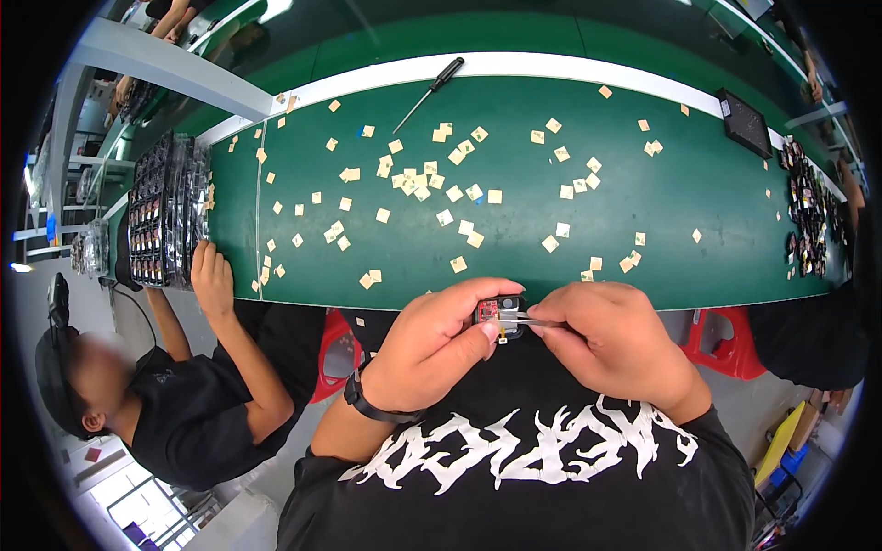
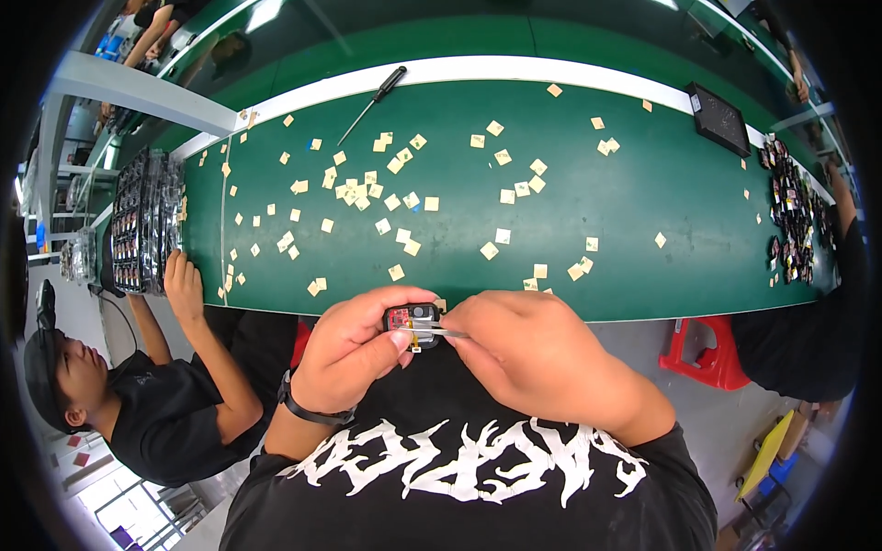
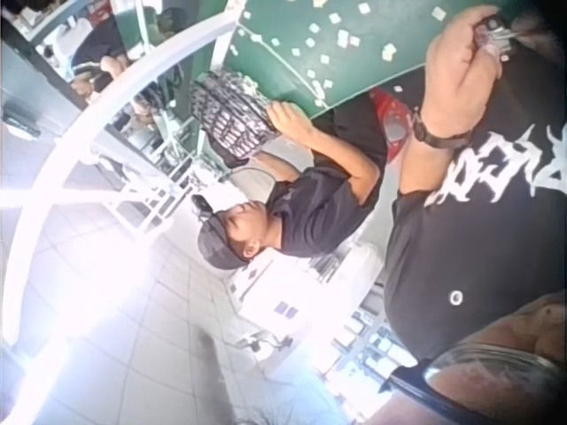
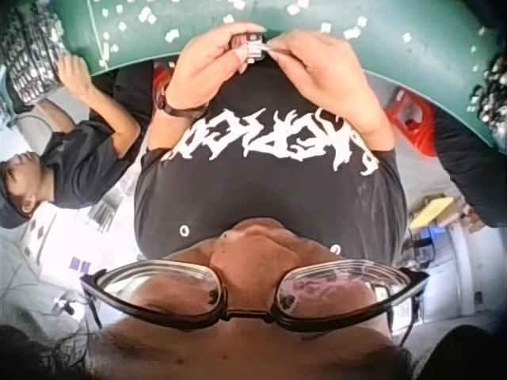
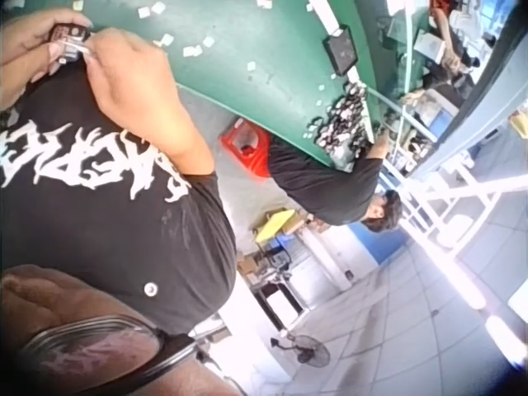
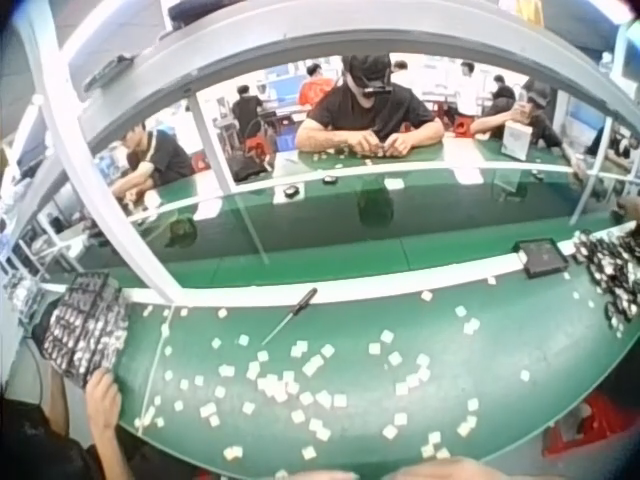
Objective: Assembling and inspecting small electronic components on a production line.
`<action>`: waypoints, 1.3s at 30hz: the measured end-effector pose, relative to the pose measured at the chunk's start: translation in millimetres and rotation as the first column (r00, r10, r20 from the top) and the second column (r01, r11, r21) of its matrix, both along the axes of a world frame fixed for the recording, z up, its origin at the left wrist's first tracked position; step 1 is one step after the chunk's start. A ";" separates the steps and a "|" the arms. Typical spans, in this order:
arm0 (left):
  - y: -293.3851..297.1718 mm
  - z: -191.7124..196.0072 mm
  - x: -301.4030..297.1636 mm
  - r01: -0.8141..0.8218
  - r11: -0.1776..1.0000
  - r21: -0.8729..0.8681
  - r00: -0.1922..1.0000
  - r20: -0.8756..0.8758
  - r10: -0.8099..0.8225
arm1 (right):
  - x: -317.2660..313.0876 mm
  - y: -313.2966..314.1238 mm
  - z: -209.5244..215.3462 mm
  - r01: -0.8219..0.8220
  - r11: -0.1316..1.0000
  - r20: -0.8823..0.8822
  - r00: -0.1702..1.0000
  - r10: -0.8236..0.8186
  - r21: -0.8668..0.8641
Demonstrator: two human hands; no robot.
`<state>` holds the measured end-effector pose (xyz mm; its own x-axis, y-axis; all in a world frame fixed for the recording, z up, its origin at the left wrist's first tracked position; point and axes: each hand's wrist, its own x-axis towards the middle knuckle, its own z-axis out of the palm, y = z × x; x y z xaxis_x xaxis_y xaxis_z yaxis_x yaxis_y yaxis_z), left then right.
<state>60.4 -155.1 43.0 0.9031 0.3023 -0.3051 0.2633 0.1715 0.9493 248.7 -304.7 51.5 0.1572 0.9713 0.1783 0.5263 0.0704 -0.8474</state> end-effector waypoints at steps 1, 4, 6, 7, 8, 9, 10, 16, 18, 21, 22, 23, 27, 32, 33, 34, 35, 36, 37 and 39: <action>0.1 -3.4 -0.3 -0.003 0.998 0.055 1.000 0.021 0.002 | -0.8 -1.2 2.6 -0.001 1.000 -0.003 1.000 0.001 -0.004; 3.3 0.7 1.3 -0.063 0.996 0.056 0.997 -0.040 0.065 | -2.0 -5.8 13.1 0.004 1.000 0.242 0.970 0.000 -0.020; 3.8 4.7 2.2 -0.088 0.996 0.002 0.996 -0.034 0.088 | -2.4 -8.6 15.4 -0.013 1.000 0.270 0.963 0.010 0.009; 4.0 6.2 2.6 -0.114 0.992 -0.049 0.993 -0.027 0.113 | -2.1 -8.0 15.0 -0.012 1.000 0.269 0.963 0.010 0.006; 3.3 6.9 3.1 -0.117 0.992 -0.038 0.993 -0.031 0.116 | -1.5 -7.0 14.8 -0.030 1.000 0.270 0.962 0.032 -0.009; 3.4 9.0 3.4 -0.118 0.992 -0.041 0.993 -0.032 0.117 | -1.6 -6.5 14.6 -0.049 0.999 0.271 0.961 0.054 -0.024; 3.9 11.7 3.7 -0.105 0.994 -0.036 0.993 -0.054 0.103 | -2.5 -6.5 13.8 -0.050 0.998 0.270 0.961 0.055 -0.027; 3.9 14.6 2.4 -0.093 0.995 0.028 0.994 -0.062 0.094 | -2.5 -7.2 15.5 -0.049 0.999 0.212 0.976 0.044 0.018; 3.8 13.7 2.7 -0.086 0.995 0.053 0.995 -0.047 0.089 | -2.3 -10.0 17.3 -0.032 0.999 0.171 0.985 0.026 0.032; 2.7 13.5 3.6 -0.077 0.993 0.094 0.997 -0.007 0.078 | -3.1 -8.7 18.0 -0.023 1.000 0.193 0.981 0.019 0.015; 2.1 14.3 3.7 -0.069 0.990 0.122 0.998 -0.001 0.070 | -4.4 -8.0 17.3 -0.022 1.000 0.192 0.981 0.019 0.013; 2.0 15.2 4.0 -0.060 0.987 0.150 0.998 0.005 0.060 | -6.2 -6.7 16.0 -0.023 1.000 0.189 0.982 0.020 0.016; 4.2 18.9 3.6 -0.001 0.986 0.169 1.000 0.001 0.001 | -8.6 -3.4 15.0 -0.051 0.999 0.145 0.988 0.048 0.015; 2.7 12.6 -1.5 -0.029 0.999 0.016 1.000 0.004 0.029 | -7.5 -2.3 10.5 -0.051 0.998 0.071 0.996 0.049 0.039; 1.7 12.0 -2.3 -0.028 0.999 0.016 1.000 0.003 0.028 | -7.0 -2.3 9.4 -0.053 0.997 0.030 0.998 0.051 0.055; 0.5 11.6 -3.0 -0.052 0.998 -0.039 0.999 0.012 0.053 | -6.8 -2.1 8.3 -0.052 0.997 0.028 0.998 0.051 0.055; -0.4 11.1 -3.7 -0.076 0.993 -0.094 0.997 0.018 0.078 | -6.9 -2.1 7.3 -0.050 0.997 -0.018 0.999 0.051 0.063; -0.7 10.0 -4.4 -0.075 0.993 -0.095 0.997 0.016 0.077 | -7.0 -2.2 6.5 -0.047 0.996 -0.064 0.997 0.051 0.072; -0.7 8.7 -5.3 -0.082 0.987 -0.139 0.996 0.016 0.085 | -7.0 -2.4 5.9 -0.045 0.996 -0.067 0.997 0.050 0.072; -0.5 8.2 -5.8 -0.087 0.979 -0.184 0.996 0.015 0.091 | -6.7 -2.7 5.0 -0.056 0.997 -0.103 0.993 0.061 0.052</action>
<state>54.5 -155.6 51.2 0.8827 0.3225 -0.3417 0.2173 0.3647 0.9054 242.0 -307.4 56.5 0.1208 0.9700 0.2111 0.4288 0.1408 -0.8924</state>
